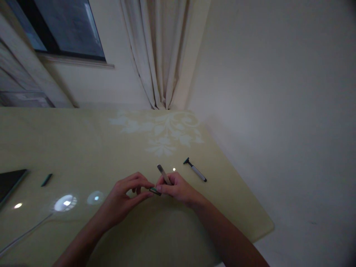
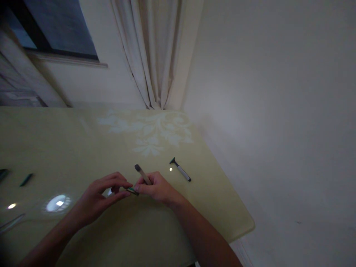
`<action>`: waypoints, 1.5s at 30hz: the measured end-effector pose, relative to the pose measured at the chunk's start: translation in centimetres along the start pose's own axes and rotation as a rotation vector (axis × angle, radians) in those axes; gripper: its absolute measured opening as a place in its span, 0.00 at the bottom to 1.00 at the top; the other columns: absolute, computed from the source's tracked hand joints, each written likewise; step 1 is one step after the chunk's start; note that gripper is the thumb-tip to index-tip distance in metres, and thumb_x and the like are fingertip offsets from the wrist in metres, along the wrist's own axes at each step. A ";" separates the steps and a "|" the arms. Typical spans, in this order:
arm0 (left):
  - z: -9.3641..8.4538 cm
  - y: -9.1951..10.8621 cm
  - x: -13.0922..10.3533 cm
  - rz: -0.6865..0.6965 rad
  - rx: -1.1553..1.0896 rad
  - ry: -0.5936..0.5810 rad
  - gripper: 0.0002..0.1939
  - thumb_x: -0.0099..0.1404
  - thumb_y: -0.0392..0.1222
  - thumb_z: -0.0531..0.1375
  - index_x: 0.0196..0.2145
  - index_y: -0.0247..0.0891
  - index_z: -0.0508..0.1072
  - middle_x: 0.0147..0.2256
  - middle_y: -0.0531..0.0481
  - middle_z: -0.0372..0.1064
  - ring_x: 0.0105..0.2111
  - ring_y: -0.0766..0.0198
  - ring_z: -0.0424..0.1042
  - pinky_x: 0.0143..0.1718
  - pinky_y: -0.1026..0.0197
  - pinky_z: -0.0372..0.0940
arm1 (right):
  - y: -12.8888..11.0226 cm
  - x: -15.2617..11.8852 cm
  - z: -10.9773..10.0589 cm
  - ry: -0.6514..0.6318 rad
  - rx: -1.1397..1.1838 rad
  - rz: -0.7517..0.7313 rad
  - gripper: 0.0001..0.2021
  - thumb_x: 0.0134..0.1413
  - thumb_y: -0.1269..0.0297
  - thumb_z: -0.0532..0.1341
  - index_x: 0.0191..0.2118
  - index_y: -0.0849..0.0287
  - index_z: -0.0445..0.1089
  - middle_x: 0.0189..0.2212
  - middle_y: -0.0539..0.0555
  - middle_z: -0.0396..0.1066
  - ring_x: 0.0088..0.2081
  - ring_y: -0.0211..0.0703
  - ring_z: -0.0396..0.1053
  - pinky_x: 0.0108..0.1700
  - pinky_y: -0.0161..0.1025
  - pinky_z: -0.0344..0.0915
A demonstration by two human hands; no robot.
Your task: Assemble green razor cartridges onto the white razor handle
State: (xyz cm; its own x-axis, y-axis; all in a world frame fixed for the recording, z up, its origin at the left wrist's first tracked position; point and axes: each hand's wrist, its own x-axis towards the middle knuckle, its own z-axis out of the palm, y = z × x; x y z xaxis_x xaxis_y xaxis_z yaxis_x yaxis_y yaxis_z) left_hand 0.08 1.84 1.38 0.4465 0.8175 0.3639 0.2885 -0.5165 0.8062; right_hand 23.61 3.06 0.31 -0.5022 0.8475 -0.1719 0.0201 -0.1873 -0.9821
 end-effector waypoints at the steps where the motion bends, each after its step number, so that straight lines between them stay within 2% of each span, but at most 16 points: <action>1: 0.0 0.0 0.0 0.007 0.010 0.008 0.05 0.70 0.42 0.67 0.44 0.48 0.83 0.35 0.54 0.76 0.30 0.68 0.73 0.31 0.66 0.68 | 0.0 0.0 0.1 0.017 0.011 0.010 0.14 0.50 0.53 0.72 0.29 0.61 0.76 0.21 0.45 0.63 0.24 0.33 0.55 0.29 0.36 0.49; 5: 0.2 0.4 -0.2 0.034 0.067 0.068 0.05 0.69 0.40 0.69 0.43 0.46 0.83 0.35 0.53 0.76 0.30 0.67 0.73 0.31 0.66 0.68 | -0.2 0.0 0.3 0.086 0.098 0.069 0.14 0.51 0.53 0.71 0.29 0.60 0.74 0.17 0.41 0.55 0.20 0.32 0.47 0.25 0.36 0.43; 9: 0.2 0.9 -0.1 0.060 0.131 0.141 0.04 0.69 0.39 0.68 0.41 0.43 0.82 0.35 0.51 0.76 0.30 0.67 0.73 0.31 0.65 0.69 | -0.2 0.1 0.4 0.116 0.174 0.079 0.15 0.53 0.52 0.69 0.30 0.60 0.73 0.19 0.42 0.58 0.20 0.32 0.49 0.24 0.36 0.41; 13: 0.1 1.0 -0.1 0.061 0.212 0.247 0.03 0.68 0.39 0.69 0.40 0.43 0.82 0.34 0.52 0.75 0.28 0.68 0.70 0.29 0.65 0.67 | -0.1 0.0 0.3 0.112 0.175 0.075 0.15 0.55 0.51 0.68 0.33 0.61 0.77 0.20 0.43 0.57 0.21 0.32 0.50 0.25 0.35 0.42; 16: 0.1 0.9 -0.2 0.059 0.248 0.274 0.05 0.67 0.39 0.69 0.42 0.43 0.82 0.34 0.53 0.75 0.28 0.68 0.70 0.29 0.65 0.67 | -0.1 0.0 0.4 0.142 0.164 0.068 0.14 0.54 0.53 0.69 0.34 0.61 0.78 0.20 0.43 0.57 0.22 0.32 0.50 0.25 0.35 0.43; 27: 0.9 1.4 -0.4 0.111 0.267 0.274 0.05 0.68 0.36 0.68 0.41 0.43 0.81 0.34 0.53 0.74 0.29 0.68 0.70 0.29 0.66 0.67 | 0.0 0.2 0.5 0.168 0.178 0.047 0.14 0.51 0.54 0.72 0.34 0.60 0.76 0.18 0.41 0.58 0.20 0.31 0.50 0.23 0.35 0.42; 36: 1.2 1.4 -0.4 0.117 0.243 0.243 0.06 0.68 0.35 0.68 0.42 0.43 0.81 0.36 0.52 0.75 0.31 0.67 0.73 0.31 0.66 0.68 | -0.1 0.4 0.8 0.184 0.267 0.076 0.12 0.45 0.58 0.72 0.31 0.59 0.72 0.18 0.40 0.57 0.19 0.31 0.48 0.22 0.35 0.40; 41: 1.1 1.4 -0.5 0.100 0.196 0.193 0.06 0.68 0.36 0.69 0.42 0.44 0.81 0.37 0.52 0.75 0.34 0.65 0.74 0.34 0.65 0.69 | -0.3 0.2 0.6 0.155 0.283 0.093 0.10 0.44 0.60 0.69 0.30 0.58 0.71 0.18 0.41 0.58 0.19 0.31 0.49 0.21 0.34 0.40; 45: 0.5 0.7 -0.5 0.022 0.073 0.100 0.10 0.66 0.41 0.71 0.45 0.46 0.81 0.36 0.52 0.74 0.32 0.66 0.72 0.34 0.64 0.68 | -0.5 0.1 0.3 0.108 0.275 0.087 0.10 0.44 0.60 0.69 0.30 0.58 0.70 0.18 0.41 0.59 0.19 0.31 0.48 0.21 0.35 0.39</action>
State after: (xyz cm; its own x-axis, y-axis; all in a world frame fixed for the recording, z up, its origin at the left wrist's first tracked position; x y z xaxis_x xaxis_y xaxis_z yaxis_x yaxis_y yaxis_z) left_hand 0.50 0.89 1.53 0.3675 0.8250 0.4293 0.3418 -0.5491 0.7627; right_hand 23.31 3.05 0.78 -0.4135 0.8677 -0.2758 -0.1831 -0.3760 -0.9083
